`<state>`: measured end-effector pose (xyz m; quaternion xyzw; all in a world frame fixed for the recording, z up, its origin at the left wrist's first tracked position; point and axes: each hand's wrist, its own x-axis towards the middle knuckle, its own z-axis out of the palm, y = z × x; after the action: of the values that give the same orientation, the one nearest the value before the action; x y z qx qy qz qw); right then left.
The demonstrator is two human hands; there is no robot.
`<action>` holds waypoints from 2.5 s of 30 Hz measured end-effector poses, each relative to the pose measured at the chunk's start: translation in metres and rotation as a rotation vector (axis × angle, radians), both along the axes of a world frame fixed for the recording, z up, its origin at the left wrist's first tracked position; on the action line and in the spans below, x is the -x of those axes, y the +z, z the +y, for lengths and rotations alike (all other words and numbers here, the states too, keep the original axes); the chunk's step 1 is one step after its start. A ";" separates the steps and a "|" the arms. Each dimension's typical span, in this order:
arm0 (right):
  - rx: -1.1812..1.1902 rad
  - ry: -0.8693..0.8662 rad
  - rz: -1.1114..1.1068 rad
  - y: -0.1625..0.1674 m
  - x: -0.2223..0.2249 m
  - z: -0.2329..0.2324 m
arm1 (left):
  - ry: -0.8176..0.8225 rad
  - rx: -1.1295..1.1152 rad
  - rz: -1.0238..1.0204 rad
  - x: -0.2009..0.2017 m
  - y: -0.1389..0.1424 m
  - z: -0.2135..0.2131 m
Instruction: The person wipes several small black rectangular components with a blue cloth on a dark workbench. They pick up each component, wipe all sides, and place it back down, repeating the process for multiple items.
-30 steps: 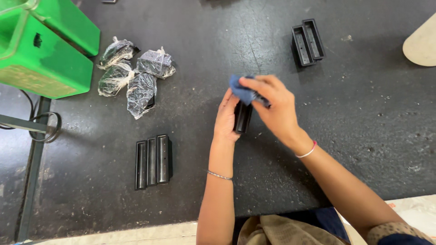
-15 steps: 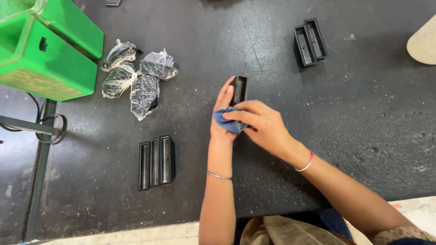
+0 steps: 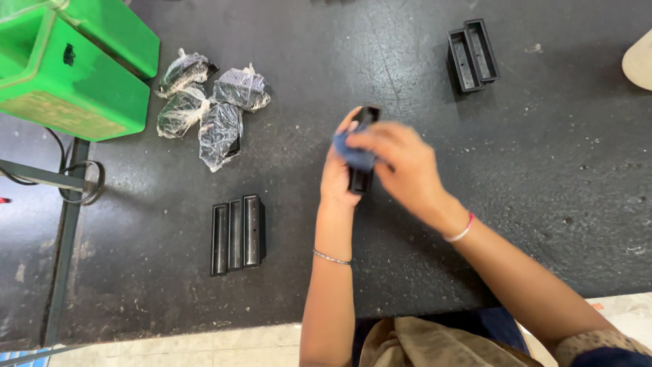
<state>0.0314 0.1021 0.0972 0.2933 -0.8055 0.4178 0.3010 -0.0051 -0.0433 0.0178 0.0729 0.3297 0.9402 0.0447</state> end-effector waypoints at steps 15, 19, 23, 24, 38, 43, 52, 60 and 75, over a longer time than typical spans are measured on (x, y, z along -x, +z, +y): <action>-0.182 0.498 -0.296 0.006 -0.019 -0.004 | 0.069 -0.016 -0.119 -0.009 0.023 -0.031; -0.076 0.649 -0.402 0.010 -0.012 0.010 | -0.001 -0.072 -0.199 -0.004 0.013 -0.042; 0.100 0.517 -0.434 0.013 0.000 0.022 | -0.049 -0.100 -0.219 0.002 -0.002 -0.049; 0.140 0.462 -0.415 0.013 0.002 0.023 | -0.054 -0.099 -0.227 0.002 -0.005 -0.051; 0.445 0.167 -0.553 0.000 0.016 0.028 | -0.150 -0.279 -0.026 0.002 -0.018 -0.048; 0.434 0.160 -0.508 0.005 0.016 0.027 | -0.157 -0.284 -0.046 0.002 -0.013 -0.046; 0.191 -0.014 -0.107 0.000 0.009 0.023 | 0.050 0.171 -0.205 0.000 0.007 -0.010; 0.005 0.295 -0.023 -0.014 -0.024 -0.019 | 0.015 -0.151 0.134 0.005 -0.015 -0.047; 0.152 -0.024 -0.080 -0.010 0.007 0.008 | 0.134 0.043 -0.153 -0.001 -0.002 0.001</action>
<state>0.0244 0.1099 0.0877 0.2428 -0.7863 0.4857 0.2949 -0.0041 -0.0424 0.0163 -0.0224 0.3497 0.9365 0.0082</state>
